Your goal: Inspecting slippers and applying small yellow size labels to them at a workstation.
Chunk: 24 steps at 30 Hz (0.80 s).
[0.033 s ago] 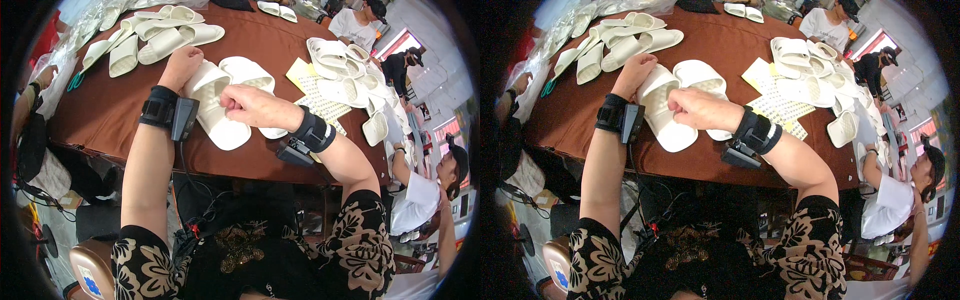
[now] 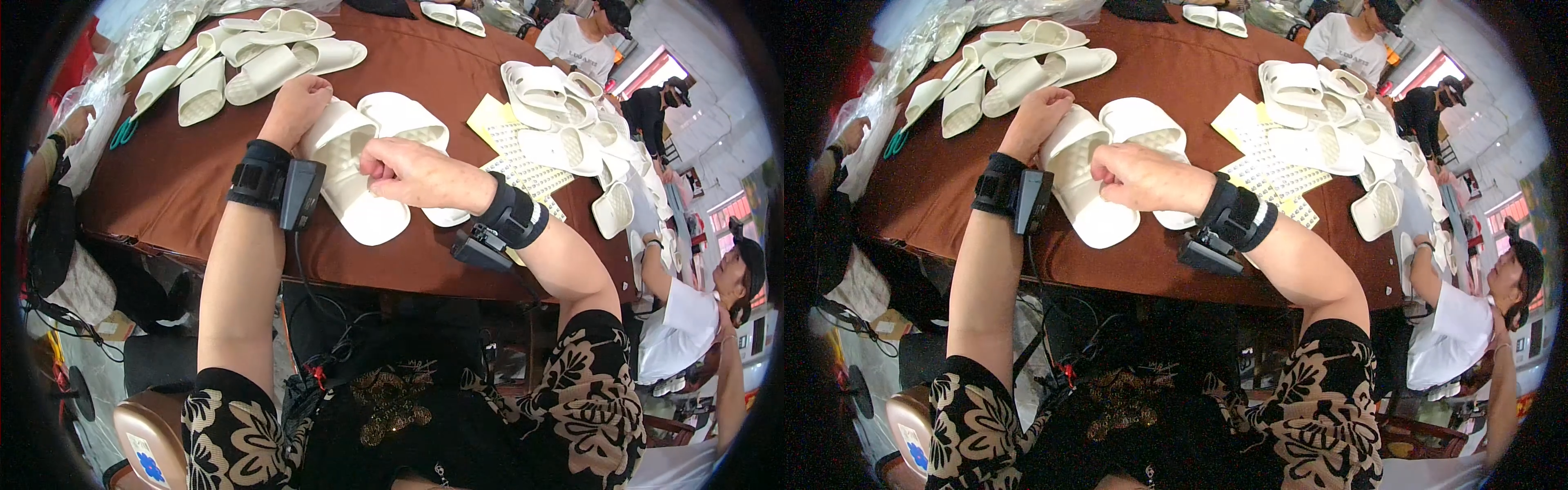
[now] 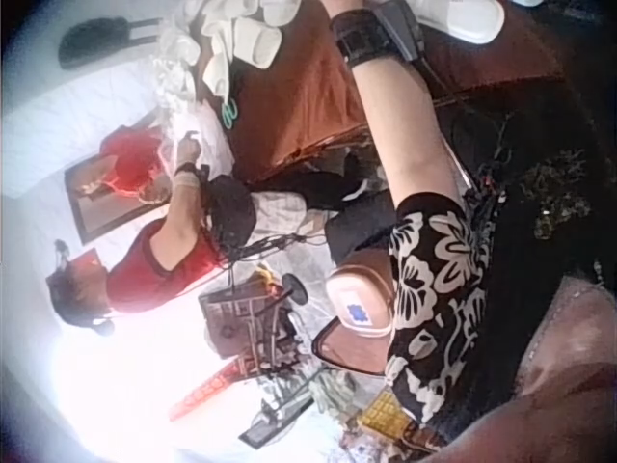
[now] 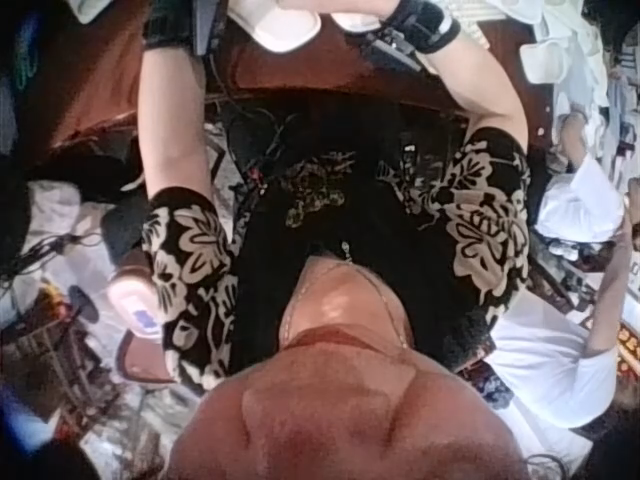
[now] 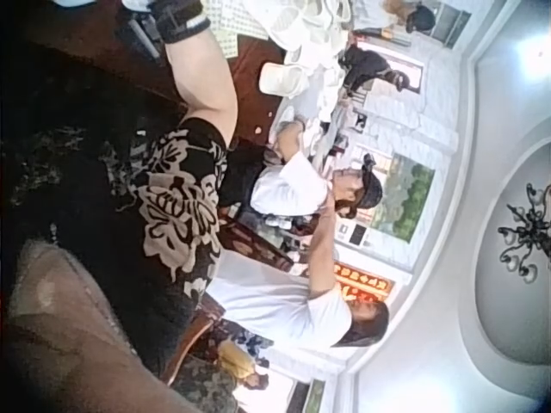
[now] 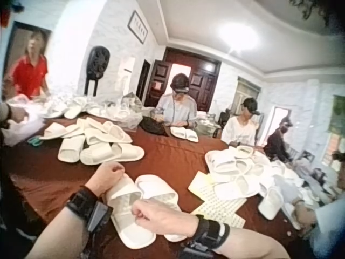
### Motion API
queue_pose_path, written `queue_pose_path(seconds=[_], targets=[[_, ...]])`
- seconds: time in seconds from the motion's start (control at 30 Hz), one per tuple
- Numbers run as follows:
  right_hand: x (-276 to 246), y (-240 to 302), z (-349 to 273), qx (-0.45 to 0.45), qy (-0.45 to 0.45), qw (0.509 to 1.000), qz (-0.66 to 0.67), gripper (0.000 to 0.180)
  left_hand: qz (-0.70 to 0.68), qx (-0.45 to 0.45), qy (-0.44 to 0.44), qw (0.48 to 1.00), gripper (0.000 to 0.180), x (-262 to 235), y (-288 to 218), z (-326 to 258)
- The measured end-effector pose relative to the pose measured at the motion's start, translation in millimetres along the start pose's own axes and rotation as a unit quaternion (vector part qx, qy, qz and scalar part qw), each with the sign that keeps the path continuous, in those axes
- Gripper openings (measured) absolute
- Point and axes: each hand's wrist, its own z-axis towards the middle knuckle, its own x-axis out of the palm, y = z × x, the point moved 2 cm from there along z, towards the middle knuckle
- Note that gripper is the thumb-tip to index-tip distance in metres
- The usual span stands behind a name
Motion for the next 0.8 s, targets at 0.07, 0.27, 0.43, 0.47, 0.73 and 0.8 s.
queue_pose_path(seconds=[0.07, 0.27, 0.43, 0.47, 0.73, 0.8], targets=[[-0.9, -0.2, 1.3, 0.022, 0.017, 0.999, 0.026, 0.015, -0.003, -0.003, 0.002, 1.000, 0.030, 0.0, 0.1, 0.5], [0.7, 1.7, 2.1, 0.036, 0.019, 0.999, 0.009, 0.013, 0.008, -0.007, 0.001, 1.000, 0.030, 1.2, 1.4, 1.4], [4.8, 3.1, 2.6, 0.001, -0.027, 0.998, -0.054, 0.012, 0.011, -0.008, 0.001, 1.000, 0.029, 1.2, 0.2, 0.9], [5.0, 2.5, 3.0, 0.010, -0.033, 0.998, -0.060, 0.011, 0.009, -0.002, -0.001, 1.000, 0.029, 1.0, -0.5, 0.5], [1.1, 1.6, 3.7, 0.026, -0.006, 1.000, -0.007, 0.011, 0.012, 0.003, 0.002, 1.000, 0.029, -0.1, -2.1, -0.4], [1.8, 1.8, 3.5, 0.027, 0.003, 1.000, 0.003, 0.011, 0.007, -0.014, 0.000, 1.000, 0.029, 1.0, -0.3, 0.2]])
